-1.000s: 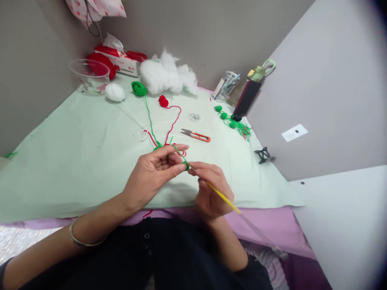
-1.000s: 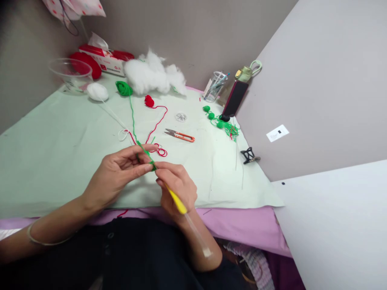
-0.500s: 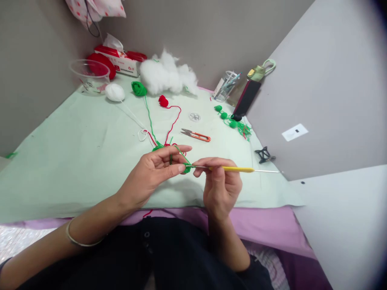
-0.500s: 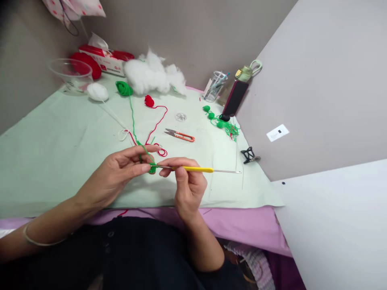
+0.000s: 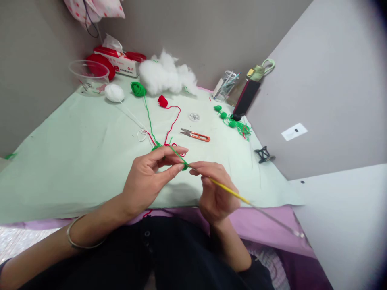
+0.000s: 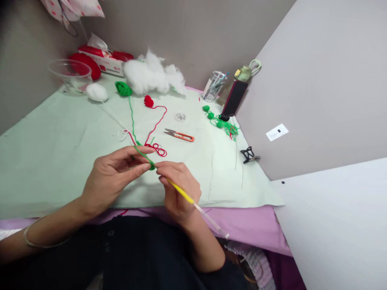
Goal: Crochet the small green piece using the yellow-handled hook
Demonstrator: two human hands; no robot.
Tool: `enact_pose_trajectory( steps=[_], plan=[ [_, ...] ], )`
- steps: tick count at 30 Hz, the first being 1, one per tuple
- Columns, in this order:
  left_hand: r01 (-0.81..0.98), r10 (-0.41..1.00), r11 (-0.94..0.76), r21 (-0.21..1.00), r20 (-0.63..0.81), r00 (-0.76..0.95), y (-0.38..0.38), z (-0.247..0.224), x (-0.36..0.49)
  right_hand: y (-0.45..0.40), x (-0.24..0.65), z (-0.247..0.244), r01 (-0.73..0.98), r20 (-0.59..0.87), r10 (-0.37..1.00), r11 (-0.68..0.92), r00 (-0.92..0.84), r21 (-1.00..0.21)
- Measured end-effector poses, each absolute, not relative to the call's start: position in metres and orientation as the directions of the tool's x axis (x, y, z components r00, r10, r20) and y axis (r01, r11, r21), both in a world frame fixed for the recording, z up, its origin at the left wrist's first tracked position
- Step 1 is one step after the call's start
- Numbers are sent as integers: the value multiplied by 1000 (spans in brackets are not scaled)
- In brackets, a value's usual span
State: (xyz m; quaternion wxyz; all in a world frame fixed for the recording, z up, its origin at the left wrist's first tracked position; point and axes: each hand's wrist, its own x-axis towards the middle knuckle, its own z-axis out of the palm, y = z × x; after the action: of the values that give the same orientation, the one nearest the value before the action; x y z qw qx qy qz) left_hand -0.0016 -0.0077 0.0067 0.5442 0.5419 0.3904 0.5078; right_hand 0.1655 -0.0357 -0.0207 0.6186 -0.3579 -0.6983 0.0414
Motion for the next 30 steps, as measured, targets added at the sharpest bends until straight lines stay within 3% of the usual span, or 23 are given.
enact_pose_trajectory(
  steps=[4, 8, 10, 13, 16, 17, 19, 23, 26, 30],
  plan=[
    [-127, 983, -120, 985, 136, 125, -7, 4, 2, -32, 157, -33, 549, 895, 446, 743, 20, -383],
    [-265, 974, 31, 964, 30, 223, -3, 1, 0, -30, 151, -32, 490, 873, 470, 736, 128, -468],
    [-323, 967, 75, 943, 10, 254, -4, 1, -1, -31, 152, -31, 504, 868, 487, 729, 93, -463],
    [-398, 961, 146, 906, -33, 276, -6, 3, 0, -32, 154, -35, 661, 903, 427, 691, -43, -295],
    [-461, 897, 349, 816, -149, 415, -5, 5, 0, -33, 156, -37, 751, 926, 366, 637, -96, -174],
    [-471, 868, 412, 780, -180, 462, -3, 6, 0, -33, 157, -36, 738, 922, 380, 644, -77, -204],
    [-480, 844, 464, 744, -207, 495, 0, 7, -1, -34, 157, -30, 633, 884, 467, 678, 23, -374],
    [-459, 897, 352, 816, -154, 414, 4, 8, -4, -33, 159, -15, 236, 704, 665, 664, 249, -710],
    [-412, 913, 255, 874, -79, 399, 1, 8, -2, -31, 157, -11, 117, 642, 732, 634, 226, -764],
    [-392, 913, 210, 895, -36, 407, -3, 5, 2, -29, 153, -15, 240, 673, 717, 631, 182, -738]
  ],
)
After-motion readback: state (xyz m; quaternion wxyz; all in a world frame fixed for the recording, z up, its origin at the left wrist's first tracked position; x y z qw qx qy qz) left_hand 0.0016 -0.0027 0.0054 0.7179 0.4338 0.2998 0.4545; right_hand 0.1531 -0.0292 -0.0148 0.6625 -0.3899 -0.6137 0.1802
